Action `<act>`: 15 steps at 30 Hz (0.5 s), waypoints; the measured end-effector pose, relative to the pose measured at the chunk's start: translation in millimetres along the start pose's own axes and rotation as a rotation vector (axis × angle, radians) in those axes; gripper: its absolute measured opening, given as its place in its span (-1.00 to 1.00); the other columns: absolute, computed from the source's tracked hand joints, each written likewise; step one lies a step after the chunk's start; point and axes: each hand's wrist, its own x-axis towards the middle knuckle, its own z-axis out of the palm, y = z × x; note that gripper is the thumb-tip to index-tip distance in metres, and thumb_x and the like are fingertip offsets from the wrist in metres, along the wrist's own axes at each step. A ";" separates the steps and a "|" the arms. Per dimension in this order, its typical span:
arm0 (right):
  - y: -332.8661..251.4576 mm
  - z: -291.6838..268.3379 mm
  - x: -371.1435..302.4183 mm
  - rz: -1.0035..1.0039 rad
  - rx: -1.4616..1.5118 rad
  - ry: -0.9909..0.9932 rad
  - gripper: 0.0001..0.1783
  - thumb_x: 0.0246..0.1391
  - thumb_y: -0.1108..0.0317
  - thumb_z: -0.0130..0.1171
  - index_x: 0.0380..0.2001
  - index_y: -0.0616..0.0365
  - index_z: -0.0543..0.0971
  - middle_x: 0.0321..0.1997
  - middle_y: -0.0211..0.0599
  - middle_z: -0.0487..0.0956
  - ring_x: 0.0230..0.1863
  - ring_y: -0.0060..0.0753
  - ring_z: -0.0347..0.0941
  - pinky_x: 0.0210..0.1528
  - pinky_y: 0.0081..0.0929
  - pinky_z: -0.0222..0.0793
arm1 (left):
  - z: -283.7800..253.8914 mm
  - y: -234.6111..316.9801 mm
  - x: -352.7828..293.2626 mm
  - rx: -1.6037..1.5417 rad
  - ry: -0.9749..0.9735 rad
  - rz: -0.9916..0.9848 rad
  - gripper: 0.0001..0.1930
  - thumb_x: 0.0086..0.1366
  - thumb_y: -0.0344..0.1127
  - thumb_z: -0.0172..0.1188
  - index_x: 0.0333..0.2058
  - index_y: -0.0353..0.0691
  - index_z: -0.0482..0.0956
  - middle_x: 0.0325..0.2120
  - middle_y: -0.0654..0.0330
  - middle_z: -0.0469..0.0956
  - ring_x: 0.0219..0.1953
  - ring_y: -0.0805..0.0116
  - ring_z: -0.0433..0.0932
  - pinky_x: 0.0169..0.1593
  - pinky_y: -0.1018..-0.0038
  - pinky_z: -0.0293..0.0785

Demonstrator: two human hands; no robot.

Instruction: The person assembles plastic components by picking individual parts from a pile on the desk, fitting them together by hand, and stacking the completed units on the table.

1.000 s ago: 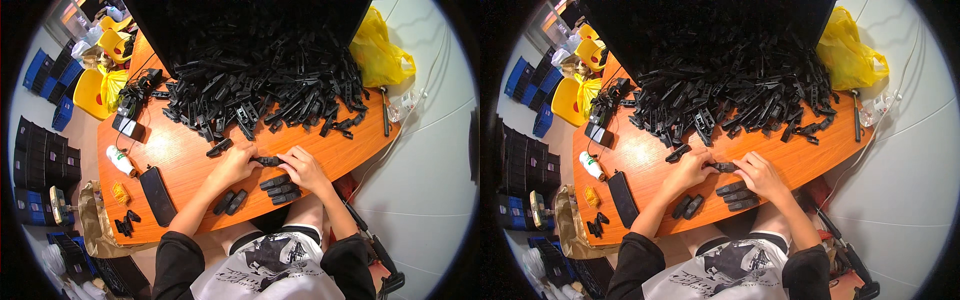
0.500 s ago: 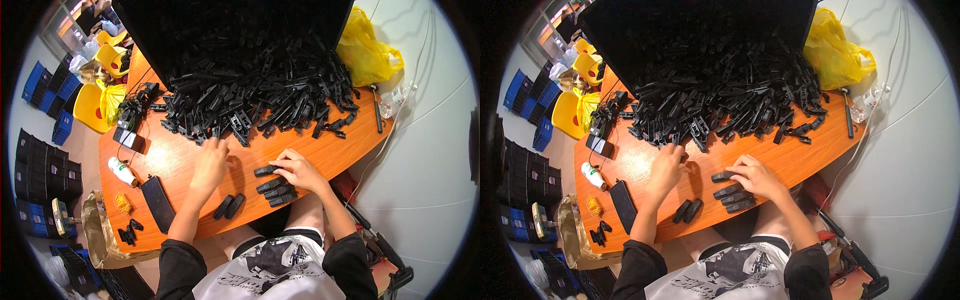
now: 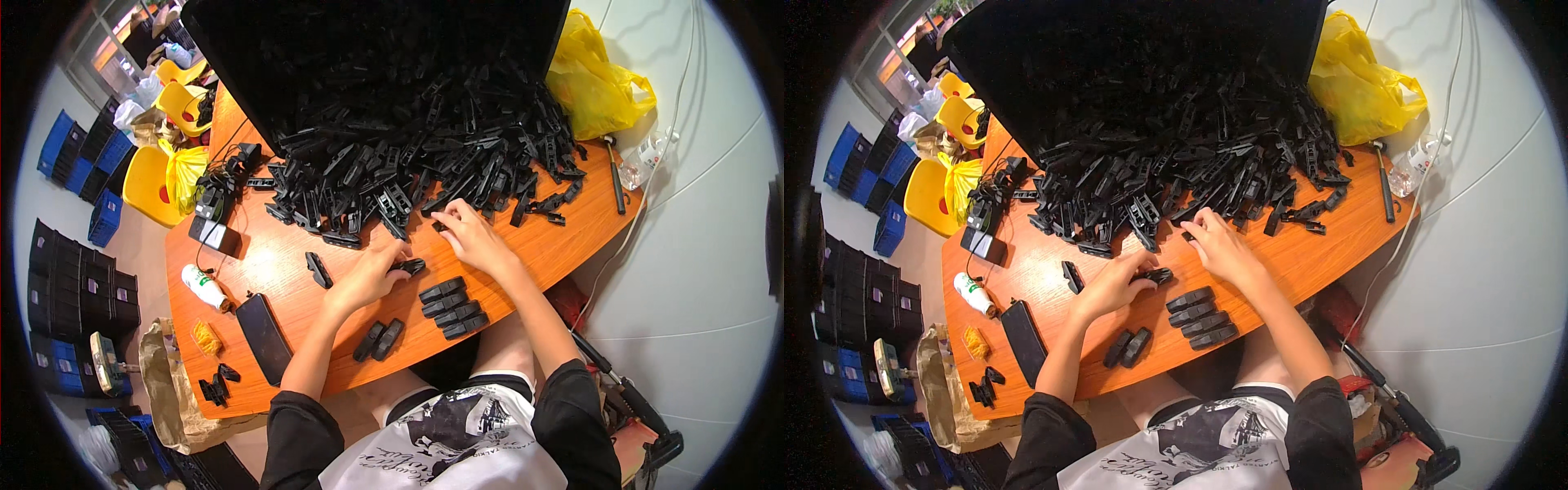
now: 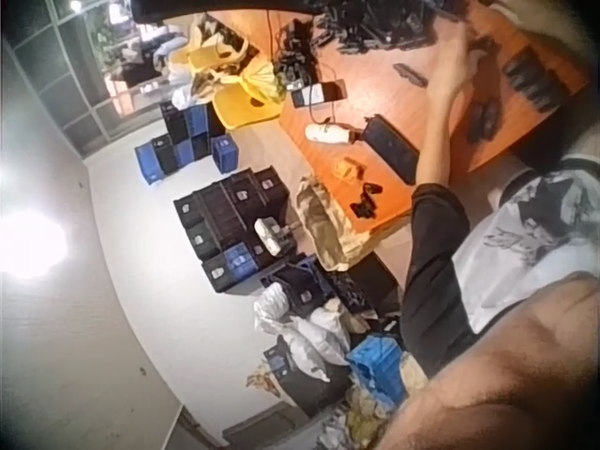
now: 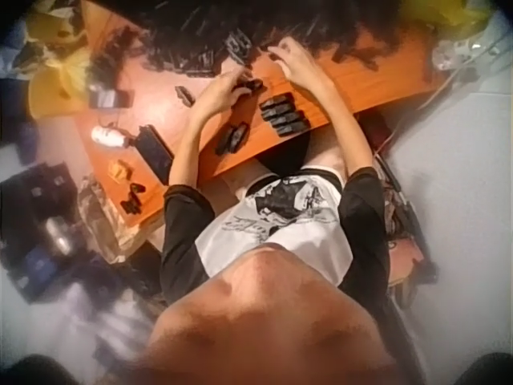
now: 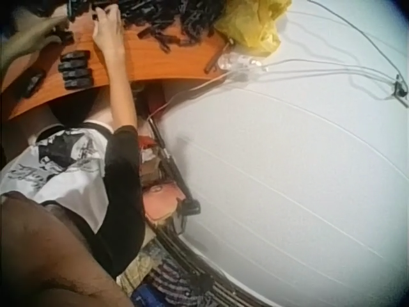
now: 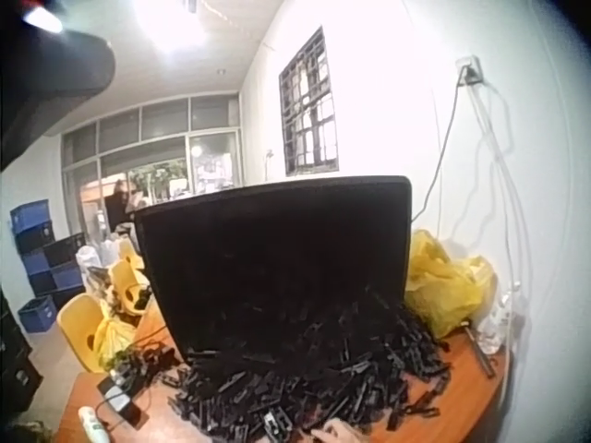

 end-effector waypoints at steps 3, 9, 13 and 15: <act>0.2 -3.9 0.3 0.067 0.016 -0.038 -0.70 0.03 0.46 0.19 -0.11 0.20 0.50 -0.22 -0.15 0.39 -0.26 -0.09 0.46 -0.21 -0.28 0.42 | 0.0 -7.7 2.8 0.069 -0.030 0.064 -0.77 0.07 -0.46 0.25 -0.25 -0.30 0.50 -0.30 -0.02 0.52 -0.20 0.01 0.51 -0.13 0.29 0.45; 4.8 2.1 -7.2 0.082 -0.004 0.100 -0.76 0.05 0.44 0.17 -0.17 0.20 0.50 -0.21 -0.12 0.43 -0.25 -0.11 0.47 -0.21 -0.27 0.42 | -2.3 -8.1 3.8 0.139 -0.001 0.045 -0.70 0.07 -0.43 0.28 -0.16 -0.18 0.61 -0.24 0.09 0.45 -0.15 0.15 0.47 -0.08 0.39 0.44; 0.3 -8.5 -17.1 0.126 0.197 -0.007 -0.84 0.06 0.49 0.14 -0.25 0.25 0.56 -0.21 -0.12 0.43 -0.30 -0.14 0.46 -0.21 -0.37 0.42 | -3.4 -13.8 -0.4 0.156 -0.036 0.041 -0.64 0.03 -0.42 0.31 -0.13 -0.15 0.62 -0.25 0.09 0.45 -0.16 0.16 0.47 -0.08 0.40 0.45; -1.9 -9.5 -19.9 0.138 0.179 0.025 -0.82 0.06 0.49 0.14 -0.23 0.25 0.57 -0.22 -0.13 0.42 -0.31 -0.14 0.46 -0.22 -0.39 0.41 | -2.9 -16.1 -0.7 0.165 -0.031 0.085 -0.63 0.02 -0.42 0.32 -0.12 -0.14 0.62 -0.26 0.10 0.45 -0.18 0.16 0.48 -0.08 0.40 0.45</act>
